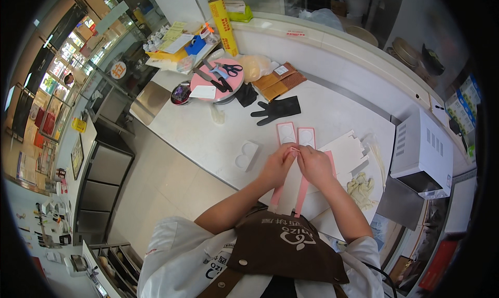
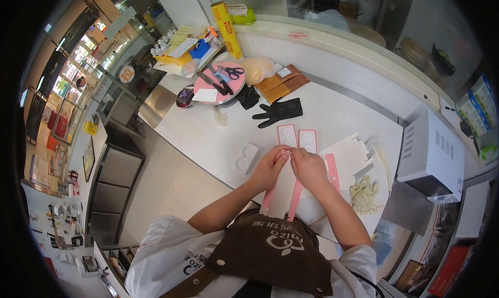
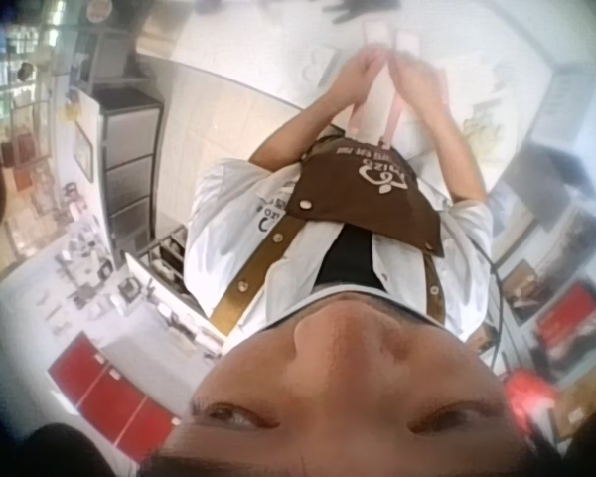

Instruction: The person wipes a countertop with a cloth, then folds and assembles multiple small white paper boxes with pink edges. They insert clear plastic inserts into the boxes and stack the finished units on the counter.

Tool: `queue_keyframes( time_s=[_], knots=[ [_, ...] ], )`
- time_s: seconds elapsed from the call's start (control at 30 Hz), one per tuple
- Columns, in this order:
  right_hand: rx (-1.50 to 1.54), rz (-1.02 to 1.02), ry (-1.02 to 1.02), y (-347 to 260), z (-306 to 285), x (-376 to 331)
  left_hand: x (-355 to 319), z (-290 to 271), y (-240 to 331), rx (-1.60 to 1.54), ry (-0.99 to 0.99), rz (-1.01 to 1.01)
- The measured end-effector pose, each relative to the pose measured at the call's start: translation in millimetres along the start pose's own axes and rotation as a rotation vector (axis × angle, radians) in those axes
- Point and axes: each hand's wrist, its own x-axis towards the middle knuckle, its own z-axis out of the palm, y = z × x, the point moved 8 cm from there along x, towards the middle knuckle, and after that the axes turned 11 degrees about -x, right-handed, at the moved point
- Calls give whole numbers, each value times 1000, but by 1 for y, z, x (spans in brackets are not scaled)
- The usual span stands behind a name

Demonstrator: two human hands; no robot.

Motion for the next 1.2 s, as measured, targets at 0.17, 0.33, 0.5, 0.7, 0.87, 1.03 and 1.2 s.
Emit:
queue_keyframes(
  time_s=[0.17,0.33,0.5,0.7,0.87,1.03,1.2],
  knots=[
    [334,144,37,8,1,-6,6,-10,-15,-9,9,-44],
    [650,615,-59,17,27,-39,1,-12,-20,-41,28,-102],
    [491,512,-95,20,33,-44,-6,-11,-34,-34,30,-106],
    [403,416,-140,24,19,-26,10,-14,35,338,-93,173],
    [378,370,-142,25,11,-12,19,-4,45,798,-246,487],
    [448,532,-124,24,-3,-13,24,-9,65,760,-74,493],
    [329,381,-323,25,21,-45,19,-11,34,782,-120,174]
  ],
)
